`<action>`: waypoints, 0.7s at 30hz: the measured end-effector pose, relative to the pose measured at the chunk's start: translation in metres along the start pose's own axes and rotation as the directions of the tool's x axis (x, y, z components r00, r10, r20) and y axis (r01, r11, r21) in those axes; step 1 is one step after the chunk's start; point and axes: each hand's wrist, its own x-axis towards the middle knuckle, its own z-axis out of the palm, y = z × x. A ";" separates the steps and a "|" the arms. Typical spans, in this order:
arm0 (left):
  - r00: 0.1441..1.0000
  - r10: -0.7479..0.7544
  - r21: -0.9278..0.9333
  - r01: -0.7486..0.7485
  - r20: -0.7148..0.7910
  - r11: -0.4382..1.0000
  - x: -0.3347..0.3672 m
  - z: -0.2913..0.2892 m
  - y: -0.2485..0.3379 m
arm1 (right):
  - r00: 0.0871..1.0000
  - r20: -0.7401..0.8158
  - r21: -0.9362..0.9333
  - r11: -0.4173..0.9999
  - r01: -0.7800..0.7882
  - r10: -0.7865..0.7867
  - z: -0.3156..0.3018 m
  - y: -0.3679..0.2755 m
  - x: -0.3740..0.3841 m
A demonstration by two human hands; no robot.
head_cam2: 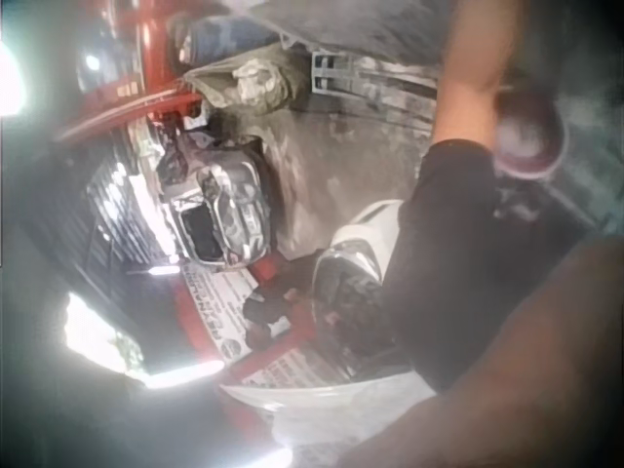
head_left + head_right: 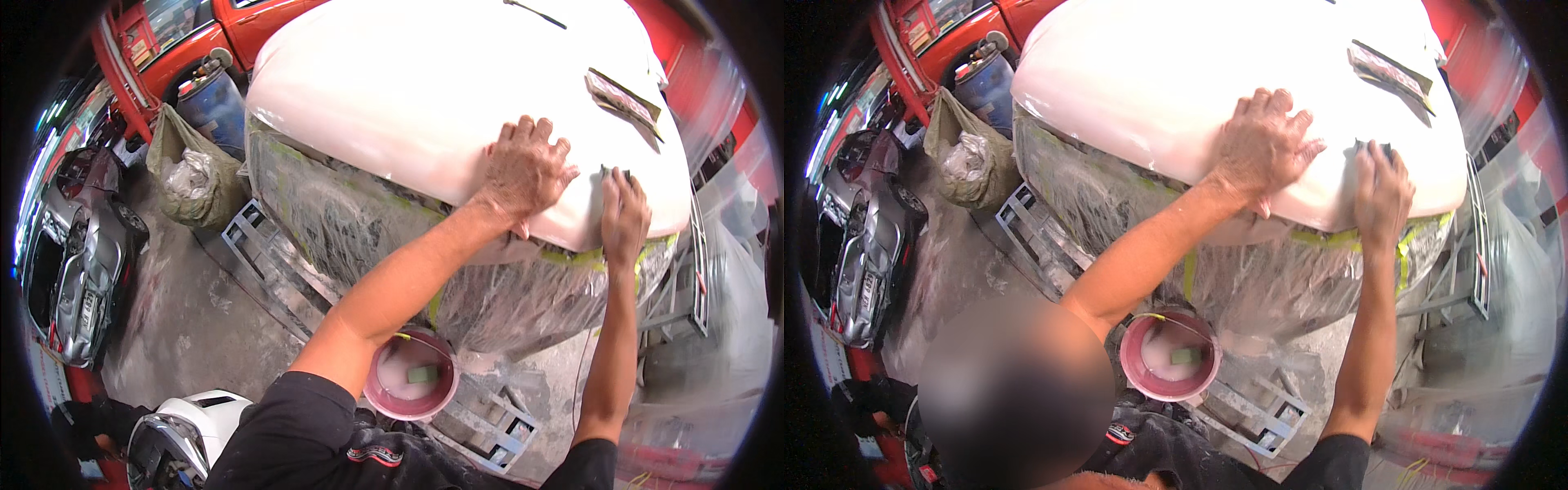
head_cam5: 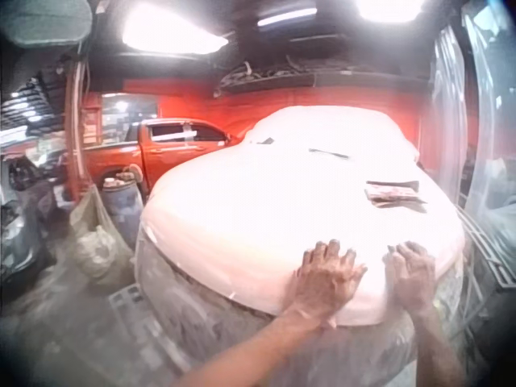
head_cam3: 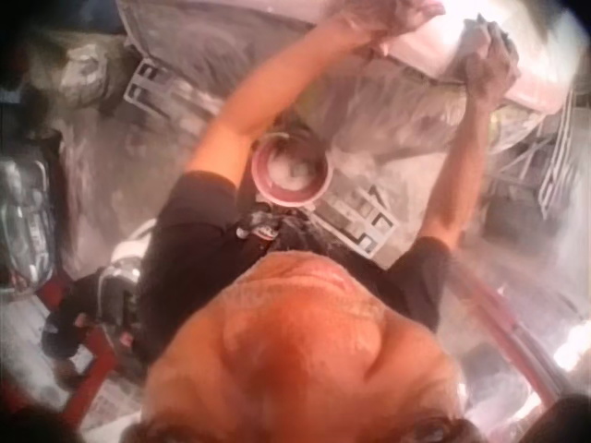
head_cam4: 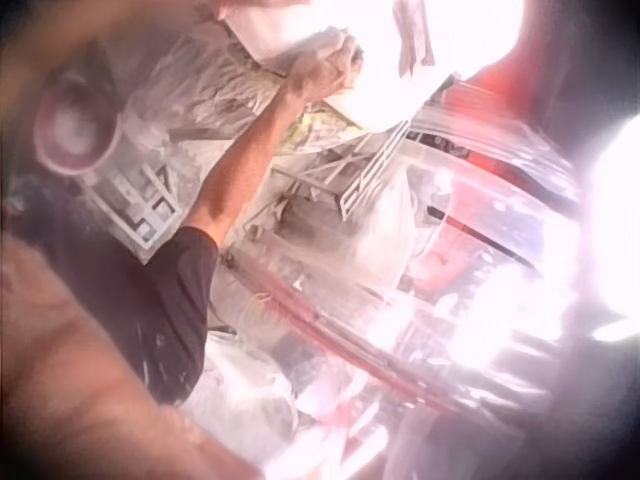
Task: The person sands a large white car part, likely a bumper, using a sanding block and a pink cloth. They repeatedly dip the sanding block into a pink bucket of water and wipe the surface while working in a workshop environment.
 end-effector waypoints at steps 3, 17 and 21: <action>0.997 -0.030 0.020 0.032 -0.075 0.999 0.001 -0.008 0.001 | 0.999 -0.037 0.009 1.000 -0.030 0.030 0.005 -0.002 -0.009; 0.999 -0.008 0.059 0.005 0.040 0.998 0.000 0.001 -0.014 | 0.976 -0.183 0.038 0.992 0.124 -0.115 0.008 -0.029 -0.067; 0.996 -0.030 0.047 0.026 0.082 0.999 0.002 -0.001 -0.008 | 0.977 -0.130 -0.001 0.986 0.167 -0.166 0.012 0.000 -0.040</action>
